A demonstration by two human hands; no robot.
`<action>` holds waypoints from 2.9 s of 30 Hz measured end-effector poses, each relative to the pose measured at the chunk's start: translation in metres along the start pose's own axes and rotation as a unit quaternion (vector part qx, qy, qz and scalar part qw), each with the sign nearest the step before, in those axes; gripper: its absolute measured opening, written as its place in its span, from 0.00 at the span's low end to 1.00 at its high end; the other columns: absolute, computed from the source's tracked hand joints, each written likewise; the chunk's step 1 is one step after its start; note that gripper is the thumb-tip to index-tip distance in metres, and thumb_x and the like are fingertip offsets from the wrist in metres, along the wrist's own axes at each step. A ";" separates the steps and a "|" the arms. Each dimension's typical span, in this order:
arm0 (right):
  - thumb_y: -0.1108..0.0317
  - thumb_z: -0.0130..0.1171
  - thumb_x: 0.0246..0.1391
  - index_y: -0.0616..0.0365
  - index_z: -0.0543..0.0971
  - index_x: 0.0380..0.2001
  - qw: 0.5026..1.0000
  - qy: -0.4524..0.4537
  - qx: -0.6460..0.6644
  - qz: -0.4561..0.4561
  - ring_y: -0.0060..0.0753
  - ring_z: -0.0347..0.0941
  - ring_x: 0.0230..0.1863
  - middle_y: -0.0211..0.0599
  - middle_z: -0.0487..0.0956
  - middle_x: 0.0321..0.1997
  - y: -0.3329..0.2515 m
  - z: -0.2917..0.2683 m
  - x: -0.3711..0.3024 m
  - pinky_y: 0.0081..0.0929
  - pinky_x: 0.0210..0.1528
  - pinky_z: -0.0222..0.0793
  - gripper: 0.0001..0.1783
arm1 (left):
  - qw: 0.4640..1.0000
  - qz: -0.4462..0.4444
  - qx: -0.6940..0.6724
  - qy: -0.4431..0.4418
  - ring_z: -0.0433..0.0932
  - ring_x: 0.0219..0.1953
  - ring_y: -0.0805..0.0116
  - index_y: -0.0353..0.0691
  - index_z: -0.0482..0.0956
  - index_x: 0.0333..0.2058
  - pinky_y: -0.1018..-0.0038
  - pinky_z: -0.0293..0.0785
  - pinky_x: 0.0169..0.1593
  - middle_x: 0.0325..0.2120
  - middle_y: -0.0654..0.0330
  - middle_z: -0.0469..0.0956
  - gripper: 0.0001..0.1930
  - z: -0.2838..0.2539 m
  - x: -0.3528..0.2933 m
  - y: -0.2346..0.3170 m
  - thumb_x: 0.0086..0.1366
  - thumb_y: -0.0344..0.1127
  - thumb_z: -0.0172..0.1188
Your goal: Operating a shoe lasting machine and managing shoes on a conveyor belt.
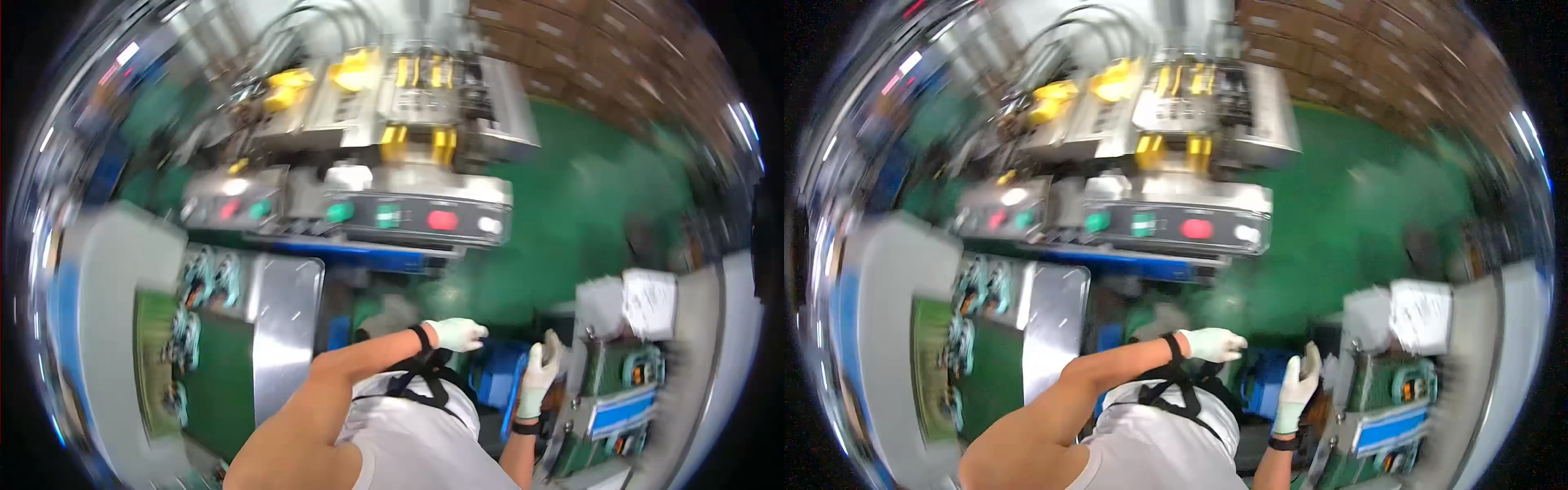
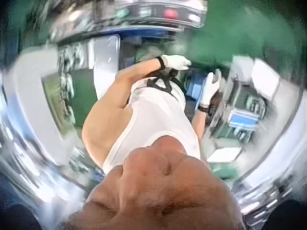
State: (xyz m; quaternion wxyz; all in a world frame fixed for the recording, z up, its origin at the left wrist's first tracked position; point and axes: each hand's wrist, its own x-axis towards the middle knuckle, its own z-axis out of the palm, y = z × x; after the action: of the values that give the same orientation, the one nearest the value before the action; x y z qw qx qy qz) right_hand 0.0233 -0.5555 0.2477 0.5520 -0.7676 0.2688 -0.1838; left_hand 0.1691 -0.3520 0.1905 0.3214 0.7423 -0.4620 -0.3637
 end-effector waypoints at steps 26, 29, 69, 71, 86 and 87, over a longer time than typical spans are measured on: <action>0.65 0.65 0.54 0.72 0.75 0.52 0.682 -0.564 -0.464 -0.035 0.35 0.78 0.49 0.46 0.81 0.49 -0.023 0.413 -0.100 0.31 0.52 0.73 0.26 | 0.518 -0.668 -0.060 0.530 0.74 0.52 0.48 0.39 0.76 0.47 0.56 0.72 0.54 0.47 0.48 0.75 0.25 0.114 -0.880 -0.259 0.52 0.43 0.67; 0.65 0.64 0.55 0.72 0.76 0.51 0.654 -0.616 -0.435 -0.055 0.34 0.78 0.47 0.45 0.81 0.48 -0.026 0.446 -0.109 0.30 0.51 0.73 0.24 | 0.466 -0.737 0.037 0.489 0.79 0.42 0.50 0.42 0.77 0.40 0.57 0.77 0.45 0.38 0.52 0.77 0.18 0.129 -0.849 -0.289 0.49 0.38 0.67; 0.69 0.70 0.48 0.66 0.65 0.63 0.668 -0.522 0.467 0.252 0.38 0.79 0.52 0.45 0.78 0.54 -0.304 0.450 0.050 0.35 0.54 0.78 0.39 | 0.647 -0.136 -0.130 0.739 0.71 0.62 0.57 0.26 0.62 0.63 0.67 0.69 0.64 0.59 0.42 0.70 0.27 -0.420 -0.453 -0.145 0.67 0.27 0.58; 0.69 0.69 0.50 0.66 0.65 0.63 0.690 -0.485 0.475 0.251 0.38 0.80 0.51 0.44 0.79 0.54 -0.300 0.457 0.050 0.35 0.53 0.78 0.38 | 0.656 -0.155 -0.114 0.730 0.71 0.62 0.54 0.25 0.61 0.63 0.66 0.68 0.64 0.59 0.39 0.69 0.29 -0.452 -0.461 -0.182 0.66 0.29 0.59; 0.74 0.67 0.46 0.59 0.57 0.70 0.771 -0.452 0.400 0.201 0.38 0.68 0.64 0.38 0.69 0.65 -0.278 0.436 0.048 0.37 0.65 0.64 0.48 | 0.770 -0.377 0.043 0.514 0.61 0.67 0.47 0.33 0.63 0.63 0.64 0.57 0.68 0.64 0.43 0.64 0.32 -0.532 -0.425 -0.385 0.65 0.44 0.59; 0.73 0.68 0.46 0.59 0.57 0.70 0.775 -0.448 0.395 0.206 0.37 0.68 0.63 0.38 0.69 0.65 -0.272 0.437 0.046 0.37 0.65 0.64 0.49 | 0.748 -0.408 -0.010 0.523 0.65 0.65 0.47 0.34 0.67 0.61 0.63 0.62 0.66 0.61 0.43 0.69 0.29 -0.536 -0.424 -0.386 0.65 0.43 0.60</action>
State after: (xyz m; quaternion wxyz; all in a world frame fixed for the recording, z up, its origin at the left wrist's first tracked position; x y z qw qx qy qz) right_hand 0.3698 -0.1899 0.3637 0.8894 -0.4037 0.0466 0.2092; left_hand 0.6613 0.2550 0.2630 0.3414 0.9309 0.1285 -0.0196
